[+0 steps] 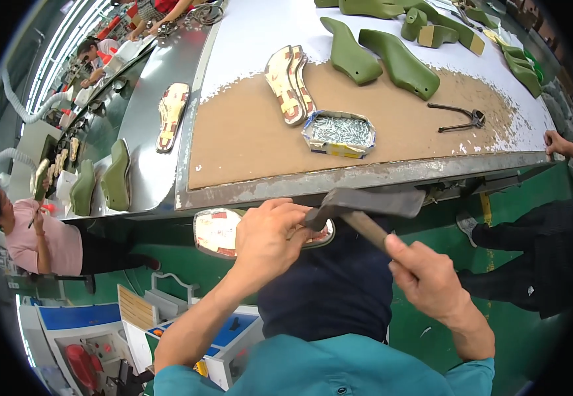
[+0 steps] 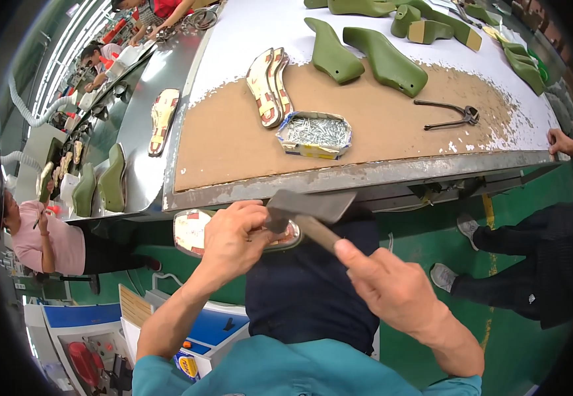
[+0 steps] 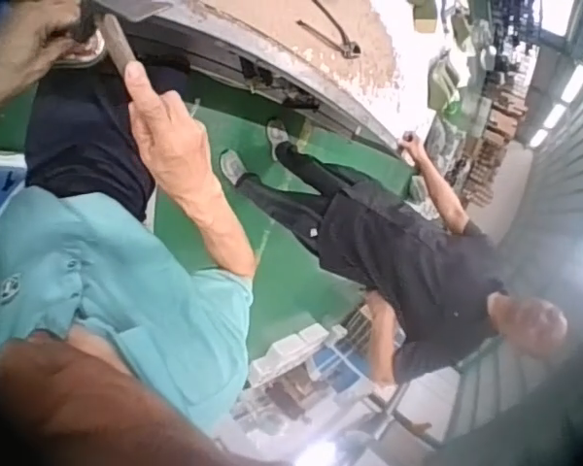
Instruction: Hammering and assembling shoe soles and components onto lasts.
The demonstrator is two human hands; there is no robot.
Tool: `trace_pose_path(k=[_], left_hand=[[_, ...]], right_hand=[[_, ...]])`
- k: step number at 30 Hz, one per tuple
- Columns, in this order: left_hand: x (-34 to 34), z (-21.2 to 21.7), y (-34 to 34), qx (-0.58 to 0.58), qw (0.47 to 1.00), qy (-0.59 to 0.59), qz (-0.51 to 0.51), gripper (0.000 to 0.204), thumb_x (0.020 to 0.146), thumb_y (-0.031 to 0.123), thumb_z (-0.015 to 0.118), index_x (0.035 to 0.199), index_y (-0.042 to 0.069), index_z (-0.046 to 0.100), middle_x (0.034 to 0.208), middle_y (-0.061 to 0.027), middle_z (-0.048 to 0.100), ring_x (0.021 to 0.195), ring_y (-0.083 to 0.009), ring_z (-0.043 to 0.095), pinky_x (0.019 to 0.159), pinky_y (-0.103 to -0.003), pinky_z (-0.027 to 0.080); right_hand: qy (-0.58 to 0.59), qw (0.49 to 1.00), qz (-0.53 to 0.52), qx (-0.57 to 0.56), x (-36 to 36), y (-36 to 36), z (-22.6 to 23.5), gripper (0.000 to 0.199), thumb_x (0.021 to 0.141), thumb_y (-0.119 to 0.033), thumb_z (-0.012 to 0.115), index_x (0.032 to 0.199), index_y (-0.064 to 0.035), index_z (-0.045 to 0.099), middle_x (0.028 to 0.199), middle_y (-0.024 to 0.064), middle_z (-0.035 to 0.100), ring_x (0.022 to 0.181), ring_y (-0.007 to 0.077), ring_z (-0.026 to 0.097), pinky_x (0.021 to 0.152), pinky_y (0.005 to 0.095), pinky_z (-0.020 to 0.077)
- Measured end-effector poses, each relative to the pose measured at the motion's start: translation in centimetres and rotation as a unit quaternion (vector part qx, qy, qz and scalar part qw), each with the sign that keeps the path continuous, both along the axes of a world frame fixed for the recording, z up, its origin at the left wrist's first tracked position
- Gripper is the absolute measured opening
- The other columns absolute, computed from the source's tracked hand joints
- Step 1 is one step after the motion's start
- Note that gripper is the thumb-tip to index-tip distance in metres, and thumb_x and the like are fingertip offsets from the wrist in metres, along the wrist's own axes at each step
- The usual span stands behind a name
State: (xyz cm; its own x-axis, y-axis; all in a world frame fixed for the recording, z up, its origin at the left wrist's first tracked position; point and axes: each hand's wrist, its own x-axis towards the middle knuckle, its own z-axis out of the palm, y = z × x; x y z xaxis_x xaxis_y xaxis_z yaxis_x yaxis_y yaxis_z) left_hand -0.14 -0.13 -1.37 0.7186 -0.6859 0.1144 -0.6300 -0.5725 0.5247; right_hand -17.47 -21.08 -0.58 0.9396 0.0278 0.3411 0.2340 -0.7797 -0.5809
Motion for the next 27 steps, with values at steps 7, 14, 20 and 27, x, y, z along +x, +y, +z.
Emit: trace_pose_path(k=[7, 14, 20, 27], left_hand=[[1.0, 1.9, 2.0, 0.169, 0.975, -0.064, -0.132, 0.061, 0.072, 0.038, 0.079, 0.125, 0.015, 0.058, 0.125, -0.0104, 0.059, 0.128, -0.0343, 0.047, 0.108, -0.047, 0.034], [1.0, 2.3, 1.3, 0.166, 0.971, -0.075, -0.158, 0.056, 0.072, 0.033, 0.076, 0.123, 0.016, 0.059, 0.108, -0.0075, 0.063, 0.101, -0.0288, 0.059, 0.094, -0.044, 0.039], [0.7, 2.2, 1.0, 0.184, 0.971, -0.064, -0.14, 0.057, 0.072, 0.03, 0.074, 0.123, 0.014, 0.058, 0.102, -0.0088, 0.058, 0.097, -0.0267, 0.057, 0.089, -0.041, 0.037], [0.8, 2.3, 1.3, 0.18, 0.973, -0.061, -0.132, 0.056, 0.073, 0.033, 0.074, 0.123, 0.013, 0.058, 0.098, -0.0087, 0.057, 0.095, -0.0267, 0.057, 0.089, -0.041, 0.037]], right_hand=[[0.17, 0.88, -0.167, 0.41, -2.0, 1.0, -3.2, 0.052, 0.096, -0.006, 0.053, 0.144, -0.0132, 0.036, 0.068, 0.0026, 0.048, 0.051, 0.0061, 0.047, 0.04, 0.025, 0.0371], [0.222, 0.77, -0.192, 0.566, -3.6, 3.1, -6.7, 0.054, 0.095, -0.005, 0.054, 0.145, -0.0126, 0.035, 0.073, 0.002, 0.052, 0.05, 0.0062, 0.044, 0.045, 0.0221, 0.039], [0.039, 0.938, -0.179, 0.293, -3.4, 2.2, -6.3, 0.059, 0.087, 0.005, 0.063, 0.141, -0.009, 0.044, 0.076, 0.0061, 0.059, 0.062, 0.0102, 0.054, 0.052, 0.025, 0.0452], [-0.066, 0.981, -0.098, 0.152, -2.1, 0.3, -1.9, 0.058, 0.078, 0.008, 0.069, 0.132, -0.0053, 0.053, 0.069, 0.0075, 0.056, 0.053, 0.0161, 0.05, 0.049, 0.029, 0.0441]])
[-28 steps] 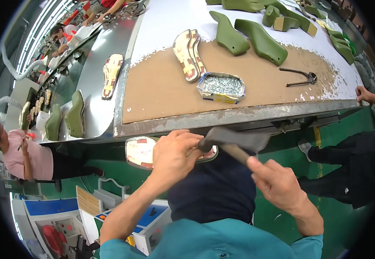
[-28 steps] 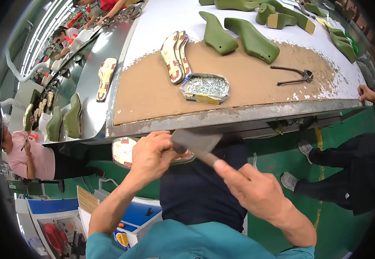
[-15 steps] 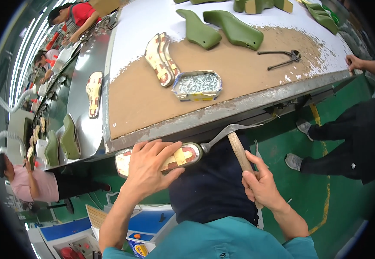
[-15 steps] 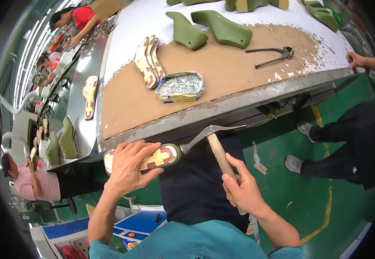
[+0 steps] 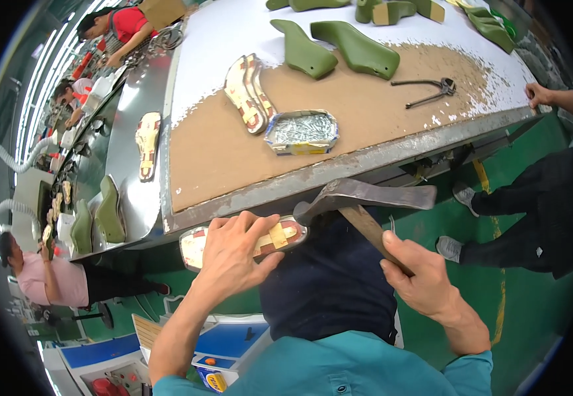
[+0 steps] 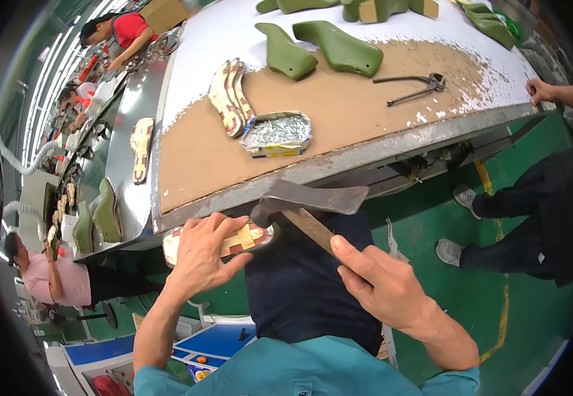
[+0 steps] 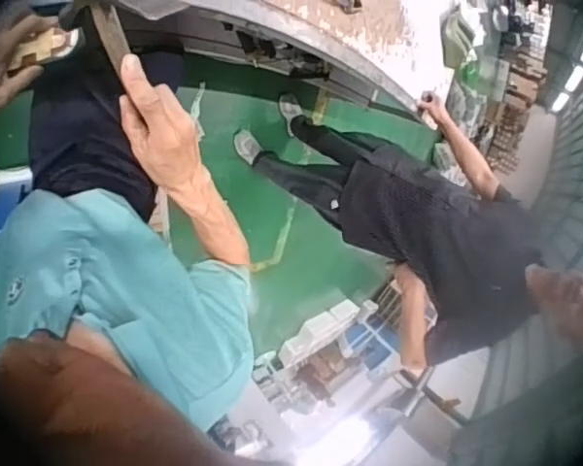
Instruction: Hammering and assembling shoe soles and components onto lasts.
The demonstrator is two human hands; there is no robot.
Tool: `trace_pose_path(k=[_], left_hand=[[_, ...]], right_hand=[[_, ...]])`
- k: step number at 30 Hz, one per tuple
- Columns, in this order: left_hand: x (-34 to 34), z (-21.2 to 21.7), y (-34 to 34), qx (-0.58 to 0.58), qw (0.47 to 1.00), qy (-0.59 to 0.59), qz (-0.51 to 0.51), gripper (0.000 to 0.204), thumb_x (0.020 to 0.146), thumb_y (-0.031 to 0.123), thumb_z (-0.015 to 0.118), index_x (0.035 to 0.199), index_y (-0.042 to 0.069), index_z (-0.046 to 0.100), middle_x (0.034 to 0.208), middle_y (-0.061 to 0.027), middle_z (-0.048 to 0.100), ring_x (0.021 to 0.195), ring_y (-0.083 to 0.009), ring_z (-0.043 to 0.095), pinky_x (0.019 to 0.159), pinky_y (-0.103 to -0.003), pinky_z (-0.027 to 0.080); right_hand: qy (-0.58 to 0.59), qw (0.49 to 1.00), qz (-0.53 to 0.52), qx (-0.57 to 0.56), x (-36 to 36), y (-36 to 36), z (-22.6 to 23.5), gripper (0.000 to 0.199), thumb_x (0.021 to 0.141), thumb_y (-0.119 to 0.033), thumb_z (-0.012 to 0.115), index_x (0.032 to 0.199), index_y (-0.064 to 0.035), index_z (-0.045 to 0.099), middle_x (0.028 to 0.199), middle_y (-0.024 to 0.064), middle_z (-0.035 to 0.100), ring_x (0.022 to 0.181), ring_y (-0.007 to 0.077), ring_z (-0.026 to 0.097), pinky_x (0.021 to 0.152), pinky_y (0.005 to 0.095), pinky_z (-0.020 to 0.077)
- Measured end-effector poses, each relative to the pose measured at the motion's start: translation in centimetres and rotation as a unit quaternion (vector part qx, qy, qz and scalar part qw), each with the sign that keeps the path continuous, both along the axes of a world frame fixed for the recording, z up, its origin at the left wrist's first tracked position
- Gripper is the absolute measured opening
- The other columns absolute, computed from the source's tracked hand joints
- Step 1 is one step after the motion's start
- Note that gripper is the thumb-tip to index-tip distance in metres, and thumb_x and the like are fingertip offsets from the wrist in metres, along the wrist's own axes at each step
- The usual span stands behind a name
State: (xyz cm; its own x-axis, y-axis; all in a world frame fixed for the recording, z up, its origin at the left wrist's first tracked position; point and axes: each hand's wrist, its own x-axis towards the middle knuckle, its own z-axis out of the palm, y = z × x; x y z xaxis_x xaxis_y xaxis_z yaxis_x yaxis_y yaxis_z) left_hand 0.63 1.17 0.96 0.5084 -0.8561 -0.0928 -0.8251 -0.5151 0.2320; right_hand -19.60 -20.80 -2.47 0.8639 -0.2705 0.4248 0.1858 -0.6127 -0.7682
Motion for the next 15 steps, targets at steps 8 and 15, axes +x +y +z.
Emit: trace_pose_path(k=[8, 15], left_hand=[[0.1, -0.4, 0.6, 0.005, 0.999, -0.043, -0.023, 0.05, 0.076, 0.036, 0.072, 0.119, 0.014, 0.059, 0.091, -0.0088, 0.057, 0.089, -0.0254, 0.061, 0.081, -0.04, 0.04], [0.3, -1.4, 1.5, -0.054, 0.998, -0.032, -0.012, 0.048, 0.076, 0.037, 0.072, 0.117, 0.014, 0.06, 0.092, -0.0092, 0.058, 0.089, -0.0262, 0.061, 0.081, -0.04, 0.04]], right_hand=[[0.005, 0.988, 0.042, -0.149, 0.8, 0.2, 3.1, 0.049, 0.074, 0.006, 0.07, 0.12, -0.0081, 0.062, 0.068, 0.006, 0.054, 0.051, 0.0226, 0.051, 0.045, 0.0346, 0.0454], [-0.103, 0.993, -0.057, 0.023, 0.7, -1.4, 5.5, 0.052, 0.079, -0.001, 0.069, 0.128, 0.0031, 0.052, 0.077, 0.0087, 0.063, 0.061, 0.0188, 0.061, 0.054, 0.0382, 0.0501]])
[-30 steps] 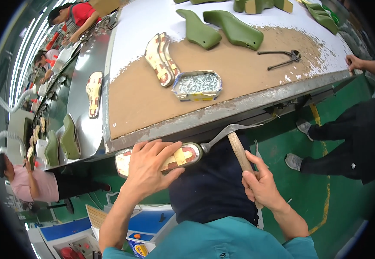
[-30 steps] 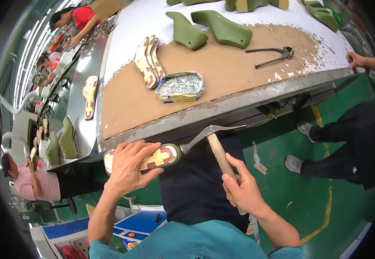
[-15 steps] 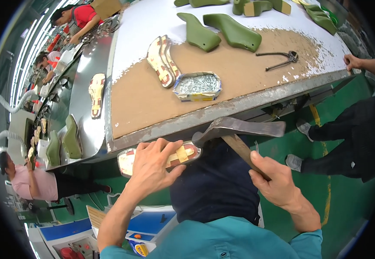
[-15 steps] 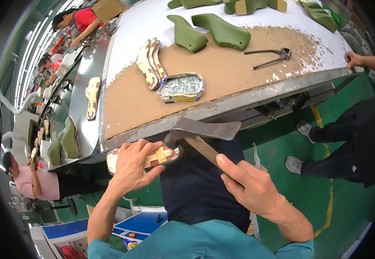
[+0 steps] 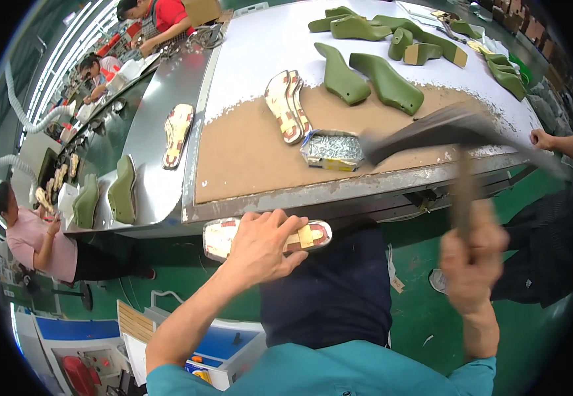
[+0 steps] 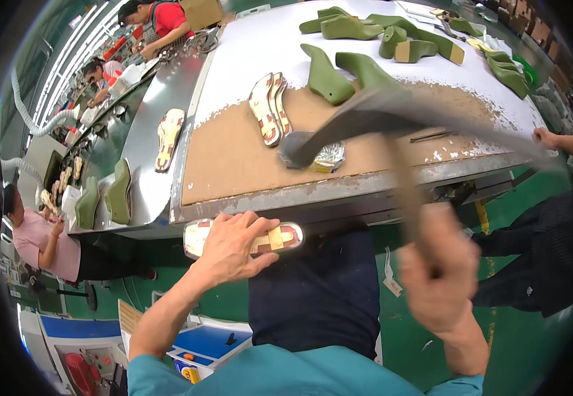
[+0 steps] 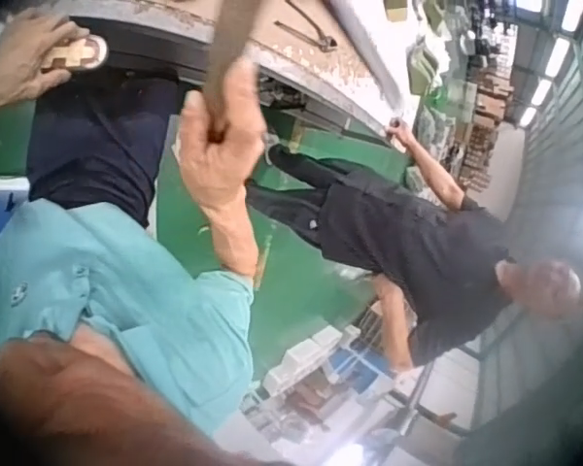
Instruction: Hammering and assembling shoe soles and components onto lasts.
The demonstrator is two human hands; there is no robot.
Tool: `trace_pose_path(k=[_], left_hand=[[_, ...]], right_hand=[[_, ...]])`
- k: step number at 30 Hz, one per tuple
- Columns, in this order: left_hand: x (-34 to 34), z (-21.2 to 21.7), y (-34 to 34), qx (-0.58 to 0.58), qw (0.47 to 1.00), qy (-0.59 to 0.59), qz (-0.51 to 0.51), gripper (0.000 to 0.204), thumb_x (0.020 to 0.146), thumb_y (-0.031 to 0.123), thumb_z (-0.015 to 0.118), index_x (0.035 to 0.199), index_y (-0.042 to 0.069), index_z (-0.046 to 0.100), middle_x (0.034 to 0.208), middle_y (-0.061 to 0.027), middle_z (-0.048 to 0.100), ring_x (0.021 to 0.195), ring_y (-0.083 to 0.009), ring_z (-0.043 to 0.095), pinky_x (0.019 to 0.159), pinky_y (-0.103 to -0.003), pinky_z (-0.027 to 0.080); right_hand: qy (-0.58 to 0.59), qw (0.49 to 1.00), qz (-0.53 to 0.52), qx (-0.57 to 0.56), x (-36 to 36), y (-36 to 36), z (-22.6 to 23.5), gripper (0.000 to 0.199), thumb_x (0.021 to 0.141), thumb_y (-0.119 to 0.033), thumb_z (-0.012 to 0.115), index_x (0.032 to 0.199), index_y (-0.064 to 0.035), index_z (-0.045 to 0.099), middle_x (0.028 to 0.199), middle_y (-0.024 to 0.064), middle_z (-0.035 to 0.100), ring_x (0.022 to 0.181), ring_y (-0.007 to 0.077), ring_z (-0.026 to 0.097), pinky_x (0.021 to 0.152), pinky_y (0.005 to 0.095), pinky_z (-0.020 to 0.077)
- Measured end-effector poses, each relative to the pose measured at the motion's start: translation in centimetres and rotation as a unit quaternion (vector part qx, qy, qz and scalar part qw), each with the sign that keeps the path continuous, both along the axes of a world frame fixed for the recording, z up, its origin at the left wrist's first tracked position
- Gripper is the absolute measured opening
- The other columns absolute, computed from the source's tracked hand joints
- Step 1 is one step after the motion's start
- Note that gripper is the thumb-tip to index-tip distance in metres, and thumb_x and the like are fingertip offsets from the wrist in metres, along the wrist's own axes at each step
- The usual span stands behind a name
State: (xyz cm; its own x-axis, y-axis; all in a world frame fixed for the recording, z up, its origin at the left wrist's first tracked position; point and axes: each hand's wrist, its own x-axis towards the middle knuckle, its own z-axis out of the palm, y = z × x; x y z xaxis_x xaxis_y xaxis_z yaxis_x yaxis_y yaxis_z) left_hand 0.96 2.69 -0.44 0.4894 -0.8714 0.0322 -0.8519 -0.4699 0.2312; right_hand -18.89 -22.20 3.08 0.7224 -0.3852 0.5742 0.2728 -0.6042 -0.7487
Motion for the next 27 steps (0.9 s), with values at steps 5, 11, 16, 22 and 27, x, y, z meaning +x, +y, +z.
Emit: trace_pose_path(k=[5, 11, 16, 22, 27], left_hand=[[-0.1, 0.1, -1.1, -0.006, 1.0, 0.006, -0.019, 0.048, 0.076, 0.037, 0.072, 0.116, 0.014, 0.061, 0.091, -0.0089, 0.057, 0.088, -0.0259, 0.06, 0.081, -0.04, 0.04], [0.0, 0.0, -0.1, -0.015, 1.0, -0.001, 0.0, 0.047, 0.075, 0.036, 0.074, 0.114, 0.014, 0.062, 0.091, -0.0082, 0.058, 0.088, -0.0249, 0.06, 0.081, -0.038, 0.04], [-0.1, 0.2, -0.8, -0.008, 1.0, 0.01, -0.014, 0.048, 0.075, 0.035, 0.074, 0.115, 0.014, 0.061, 0.09, -0.0081, 0.057, 0.088, -0.025, 0.06, 0.081, -0.038, 0.041], [0.5, 0.1, -1.0, -0.004, 1.0, 0.005, -0.013, 0.05, 0.074, 0.036, 0.074, 0.115, 0.012, 0.06, 0.09, -0.008, 0.059, 0.089, -0.0258, 0.061, 0.082, -0.038, 0.041], [0.6, 0.3, -2.0, 0.068, 0.998, 0.001, -0.019, 0.062, 0.061, 0.031, 0.071, 0.118, 0.01, 0.058, 0.086, -0.0136, 0.067, 0.075, -0.0333, 0.066, 0.064, -0.044, 0.051]], right_hand=[[0.14, 0.972, 0.094, -0.162, -0.2, 2.0, -4.4, 0.057, 0.081, -0.006, 0.07, 0.134, -0.0103, 0.051, 0.068, 0.0082, 0.055, 0.049, 0.0267, 0.051, 0.046, 0.0415, 0.0451], [0.039, 0.995, 0.024, -0.088, 0.8, 2.4, -1.2, 0.042, 0.082, 0.007, 0.066, 0.122, -0.001, 0.057, 0.071, 0.0105, 0.055, 0.056, 0.014, 0.053, 0.051, 0.027, 0.048], [0.116, 0.97, 0.07, -0.203, -0.2, 2.2, -3.2, 0.049, 0.085, -0.001, 0.065, 0.131, -0.0102, 0.052, 0.069, 0.0072, 0.049, 0.048, 0.0196, 0.048, 0.045, 0.0301, 0.0454], [0.159, 0.964, 0.042, -0.208, 1.7, 1.5, -4.0, 0.051, 0.077, 0.002, 0.071, 0.125, -0.0126, 0.059, 0.067, 0.0114, 0.05, 0.051, 0.0277, 0.052, 0.045, 0.0386, 0.0434], [0.199, 0.919, -0.138, -0.312, 6.3, -3.4, -5.9, 0.049, 0.084, -0.002, 0.062, 0.129, -0.0209, 0.056, 0.08, 0.0118, 0.058, 0.066, 0.0334, 0.06, 0.056, 0.0416, 0.0486]])
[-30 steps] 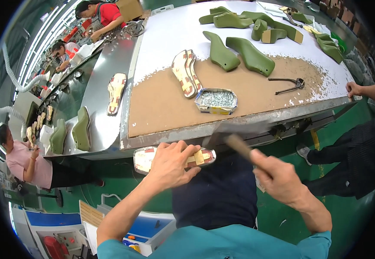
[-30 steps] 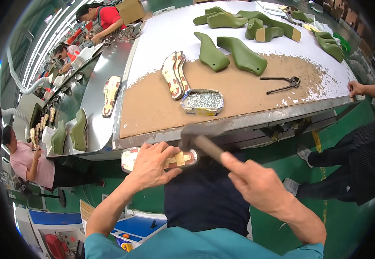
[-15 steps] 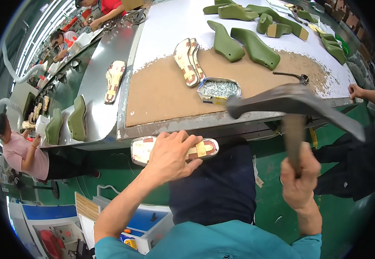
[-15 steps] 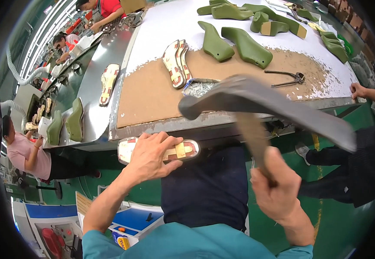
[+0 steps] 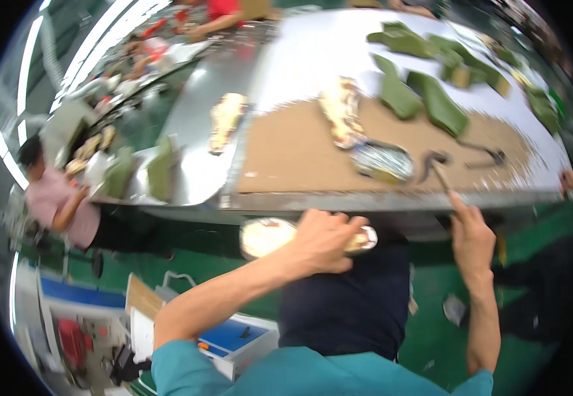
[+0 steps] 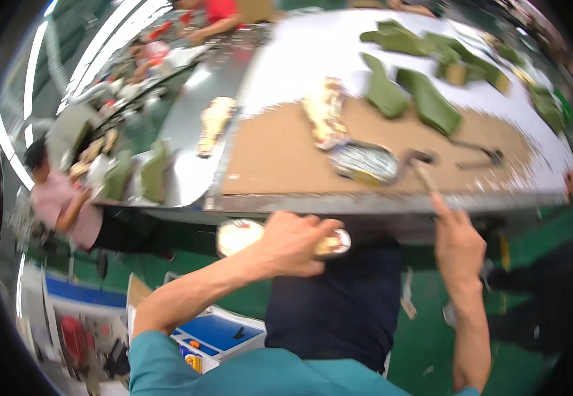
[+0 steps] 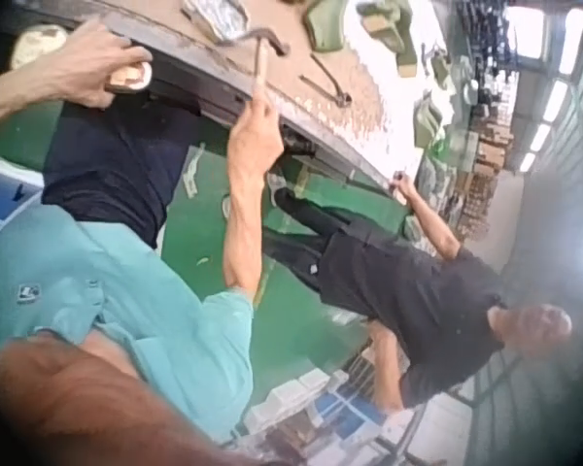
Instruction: Hammering and assembling shoe soles and components onto lasts.
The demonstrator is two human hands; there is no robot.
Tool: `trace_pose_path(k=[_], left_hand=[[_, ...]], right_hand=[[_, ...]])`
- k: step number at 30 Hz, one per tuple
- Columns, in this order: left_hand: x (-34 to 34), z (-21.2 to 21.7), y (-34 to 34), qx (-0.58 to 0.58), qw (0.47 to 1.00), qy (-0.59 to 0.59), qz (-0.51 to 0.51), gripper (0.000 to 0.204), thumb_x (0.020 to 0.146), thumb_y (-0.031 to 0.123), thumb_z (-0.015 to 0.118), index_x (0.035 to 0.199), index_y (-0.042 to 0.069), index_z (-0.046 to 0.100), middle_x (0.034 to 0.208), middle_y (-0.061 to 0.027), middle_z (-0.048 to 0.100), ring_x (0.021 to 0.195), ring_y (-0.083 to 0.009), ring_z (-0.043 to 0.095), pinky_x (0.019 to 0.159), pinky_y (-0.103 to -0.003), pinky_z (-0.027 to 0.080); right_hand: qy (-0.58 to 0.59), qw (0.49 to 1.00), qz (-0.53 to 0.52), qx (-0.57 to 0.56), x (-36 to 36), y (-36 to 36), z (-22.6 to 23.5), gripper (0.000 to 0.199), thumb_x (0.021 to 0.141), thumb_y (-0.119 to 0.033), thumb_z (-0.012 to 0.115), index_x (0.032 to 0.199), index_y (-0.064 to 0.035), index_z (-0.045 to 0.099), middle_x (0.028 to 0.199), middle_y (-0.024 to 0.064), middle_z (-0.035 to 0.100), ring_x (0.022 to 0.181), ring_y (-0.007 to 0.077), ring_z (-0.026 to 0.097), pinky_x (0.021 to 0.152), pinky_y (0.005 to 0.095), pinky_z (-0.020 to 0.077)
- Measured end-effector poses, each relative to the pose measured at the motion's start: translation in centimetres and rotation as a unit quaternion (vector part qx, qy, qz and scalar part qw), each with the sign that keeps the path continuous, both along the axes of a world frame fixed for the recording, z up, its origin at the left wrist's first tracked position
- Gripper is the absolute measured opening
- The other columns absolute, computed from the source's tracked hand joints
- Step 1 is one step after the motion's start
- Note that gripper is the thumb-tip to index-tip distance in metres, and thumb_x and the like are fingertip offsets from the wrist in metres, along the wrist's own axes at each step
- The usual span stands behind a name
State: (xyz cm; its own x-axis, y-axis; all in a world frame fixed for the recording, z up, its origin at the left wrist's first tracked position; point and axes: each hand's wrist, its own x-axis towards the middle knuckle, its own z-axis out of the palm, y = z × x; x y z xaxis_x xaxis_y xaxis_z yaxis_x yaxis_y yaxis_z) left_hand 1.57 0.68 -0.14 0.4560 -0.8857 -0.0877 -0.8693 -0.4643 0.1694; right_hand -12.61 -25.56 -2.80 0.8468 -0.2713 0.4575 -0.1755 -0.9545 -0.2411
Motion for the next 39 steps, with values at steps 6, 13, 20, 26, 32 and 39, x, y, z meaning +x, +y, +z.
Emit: trace_pose_path(k=[6, 13, 20, 26, 32, 39], left_hand=[[6.5, 5.9, 10.2, -0.531, 0.706, 0.399, 0.246, 0.066, 0.07, 0.018, 0.082, 0.124, 0.0, 0.049, 0.107, -0.0089, 0.063, 0.094, -0.0165, 0.062, 0.082, -0.03, 0.05], [9.7, -3.7, 22.2, -0.711, 0.495, 0.252, 0.43, 0.049, 0.078, 0.012, 0.077, 0.12, 0.0, 0.055, 0.109, -0.0075, 0.062, 0.093, -0.016, 0.062, 0.081, -0.031, 0.051], [10.7, -11.6, 26.9, -0.518, 0.631, -0.156, 0.556, 0.049, 0.076, 0.024, 0.08, 0.111, -0.006, 0.064, 0.131, -0.0148, 0.053, 0.108, -0.0233, 0.059, 0.095, -0.034, 0.044], [16.5, -9.8, 28.7, -0.513, 0.634, -0.183, 0.55, 0.051, 0.071, 0.032, 0.082, 0.106, -0.002, 0.068, 0.137, -0.0212, 0.048, 0.117, -0.0333, 0.055, 0.097, -0.038, 0.043], [23.1, -10.6, 33.8, -0.4, 0.574, -0.323, 0.638, 0.061, 0.071, 0.045, 0.079, 0.1, -0.007, 0.067, 0.128, -0.0214, 0.054, 0.118, -0.0372, 0.052, 0.099, -0.042, 0.042], [26.8, -6.7, 34.3, -0.126, 0.569, -0.351, 0.733, 0.051, 0.082, 0.028, 0.069, 0.13, 0.016, 0.055, 0.15, -0.0036, 0.031, 0.139, -0.0322, 0.025, 0.1, -0.065, 0.032]], right_hand=[[0.025, 0.997, -0.046, 0.057, -1.7, -6.9, -5.1, 0.051, 0.086, 0.004, 0.057, 0.133, -0.015, 0.052, 0.099, 0.0183, 0.056, 0.088, 0.0398, 0.058, 0.076, 0.0438, 0.0472], [0.04, 0.994, -0.034, 0.091, -0.2, -5.5, -4.5, 0.049, 0.087, 0.006, 0.054, 0.133, -0.0103, 0.052, 0.103, 0.0207, 0.056, 0.093, 0.0408, 0.057, 0.079, 0.0409, 0.0474], [0.07, 0.989, -0.025, 0.129, 0.4, -5.7, -4.0, 0.049, 0.085, 0.01, 0.052, 0.132, -0.0038, 0.051, 0.116, 0.0192, 0.058, 0.106, 0.0357, 0.058, 0.091, 0.0371, 0.045], [0.076, 0.984, -0.04, 0.158, 0.0, -6.7, -4.7, 0.047, 0.086, 0.012, 0.049, 0.132, 0.0017, 0.049, 0.129, 0.0161, 0.056, 0.121, 0.0274, 0.053, 0.102, 0.0316, 0.0379], [0.092, 0.984, -0.065, 0.136, 0.2, -6.2, -4.6, 0.047, 0.085, 0.012, 0.049, 0.131, 0.0016, 0.05, 0.127, 0.0172, 0.056, 0.119, 0.0304, 0.053, 0.102, 0.0341, 0.0384], [0.063, 0.996, -0.019, 0.058, 0.4, -5.6, -3.5, 0.051, 0.081, 0.013, 0.053, 0.13, -0.0028, 0.055, 0.11, 0.0197, 0.058, 0.096, 0.0374, 0.057, 0.087, 0.0368, 0.0453]])
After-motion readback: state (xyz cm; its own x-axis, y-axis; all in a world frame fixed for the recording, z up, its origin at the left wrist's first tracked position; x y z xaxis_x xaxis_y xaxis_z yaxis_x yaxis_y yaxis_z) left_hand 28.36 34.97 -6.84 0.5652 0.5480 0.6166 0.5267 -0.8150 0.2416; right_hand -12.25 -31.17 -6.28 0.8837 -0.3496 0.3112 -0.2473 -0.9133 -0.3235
